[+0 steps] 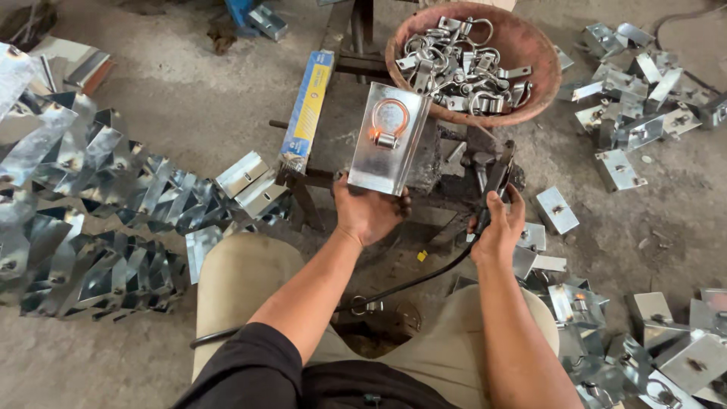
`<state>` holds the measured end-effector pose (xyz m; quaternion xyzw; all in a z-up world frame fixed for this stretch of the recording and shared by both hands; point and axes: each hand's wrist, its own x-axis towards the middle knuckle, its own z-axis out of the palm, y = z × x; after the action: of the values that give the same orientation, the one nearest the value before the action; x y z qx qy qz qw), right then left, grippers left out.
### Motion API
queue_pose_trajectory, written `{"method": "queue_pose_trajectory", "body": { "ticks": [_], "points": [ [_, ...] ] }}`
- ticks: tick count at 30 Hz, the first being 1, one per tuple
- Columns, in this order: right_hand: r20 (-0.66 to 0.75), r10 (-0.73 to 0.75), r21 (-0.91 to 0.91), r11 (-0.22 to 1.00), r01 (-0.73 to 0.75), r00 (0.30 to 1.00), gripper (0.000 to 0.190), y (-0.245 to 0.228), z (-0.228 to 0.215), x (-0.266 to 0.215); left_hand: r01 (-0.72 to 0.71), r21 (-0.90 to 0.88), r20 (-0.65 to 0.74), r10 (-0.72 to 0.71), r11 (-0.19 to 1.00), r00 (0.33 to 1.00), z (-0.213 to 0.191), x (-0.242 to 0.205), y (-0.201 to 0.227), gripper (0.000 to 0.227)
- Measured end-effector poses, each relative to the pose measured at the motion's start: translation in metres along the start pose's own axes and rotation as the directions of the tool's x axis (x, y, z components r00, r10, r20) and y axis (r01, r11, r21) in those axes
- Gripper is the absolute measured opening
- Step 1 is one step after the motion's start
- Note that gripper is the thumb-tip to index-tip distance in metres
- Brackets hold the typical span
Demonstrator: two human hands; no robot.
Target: The person sits on the floor and repeatedly picks up metal plates and D-ring brackets, places them on a work surface, and welds the brackets to the plates using a handheld welding tool. Finished units are tossed aside to form a growing pile.
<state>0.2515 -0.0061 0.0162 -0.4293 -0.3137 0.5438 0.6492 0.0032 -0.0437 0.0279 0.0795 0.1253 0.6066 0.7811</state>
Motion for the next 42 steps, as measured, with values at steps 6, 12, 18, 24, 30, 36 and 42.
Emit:
{"method": "queue_pose_trajectory", "body": {
  "ticks": [6, 12, 18, 24, 30, 36, 42],
  "points": [
    [0.089, -0.032, 0.010, 0.999, 0.032, 0.996, 0.069, 0.005, 0.004, -0.002, 0.017, 0.017, -0.004, -0.016, 1.000, 1.000, -0.019, 0.012, 0.001, 0.095],
    [0.096, -0.059, -0.061, 0.996, 0.065, 0.994, 0.065, 0.000, 0.004, -0.006, -0.171, 0.710, -0.090, 0.329, 0.683, 0.940, -0.054, 0.050, 0.056, 0.077],
    [0.110, 0.030, -0.272, 0.962, 0.001, 0.993, 0.059, -0.001, 0.008, -0.011, 0.077, 0.688, 0.020, 0.125, -0.722, 0.992, -0.031, 0.045, 0.155, 0.107],
    [0.244, 0.008, -0.466, 0.878, 0.109, 0.970, 0.066, 0.004, 0.017, -0.018, 0.257, 0.356, -0.320, 0.142, -0.898, 0.937, 0.029, 0.051, 0.165, 0.118],
    [0.287, 0.020, -0.485, 0.865, 0.128, 0.958, 0.074, 0.014, 0.028, -0.030, 0.329, 0.282, -0.438, 0.185, -0.901, 0.880, 0.050, 0.053, 0.158, 0.122],
    [0.303, 0.015, -0.473, 0.871, 0.137, 0.953, 0.075, 0.014, 0.030, -0.035, 0.353, 0.288, -0.414, 0.217, -0.890, 0.884, 0.056, 0.053, 0.154, 0.123],
    [0.313, 0.028, -0.472, 0.872, 0.130, 0.949, 0.078, 0.016, 0.026, -0.033, 0.352, 0.258, -0.409, 0.228, -0.900, 0.884, 0.059, 0.052, 0.151, 0.121]
  ]
}}
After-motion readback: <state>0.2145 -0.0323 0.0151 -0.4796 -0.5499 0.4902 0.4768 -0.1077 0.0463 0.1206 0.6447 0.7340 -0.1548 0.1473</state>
